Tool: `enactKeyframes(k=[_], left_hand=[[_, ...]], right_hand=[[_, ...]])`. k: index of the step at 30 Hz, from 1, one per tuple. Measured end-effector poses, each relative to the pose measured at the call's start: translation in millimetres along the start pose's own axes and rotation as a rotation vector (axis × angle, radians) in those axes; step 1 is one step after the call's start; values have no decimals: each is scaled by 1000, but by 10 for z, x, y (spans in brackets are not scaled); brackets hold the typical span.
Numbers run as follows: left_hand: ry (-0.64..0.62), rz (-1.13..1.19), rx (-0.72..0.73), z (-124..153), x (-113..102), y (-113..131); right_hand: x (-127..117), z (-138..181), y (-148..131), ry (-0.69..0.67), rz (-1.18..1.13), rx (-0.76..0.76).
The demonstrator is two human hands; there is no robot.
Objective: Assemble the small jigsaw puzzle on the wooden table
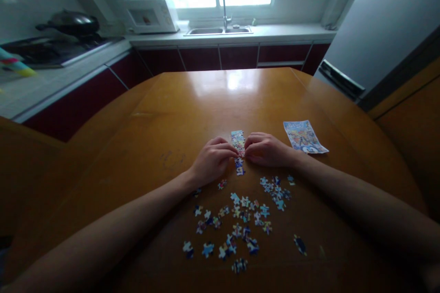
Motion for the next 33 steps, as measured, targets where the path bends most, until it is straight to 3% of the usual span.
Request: enactKeyframes(k=[22,29,33], left_hand=[[-62,9,-14,2,45,-5],[-104,-7,20,-3,45,24],[-115,-27,35,2,57,15]], right_hand=[[-19,-25,-61,-69,-8,-4],[-61,-9,87,288,-13,60],[-60,-17,119,268,-27,46]])
Point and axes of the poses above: each hand's wrist, its own z-axis away from the middle knuckle, its own x-axis out of the palm, y = z × x, the point moved 2 cm from there along -z, towards the middle knuckle, and after that the axes turned 4 degrees about -z, right-handed, at the moved point
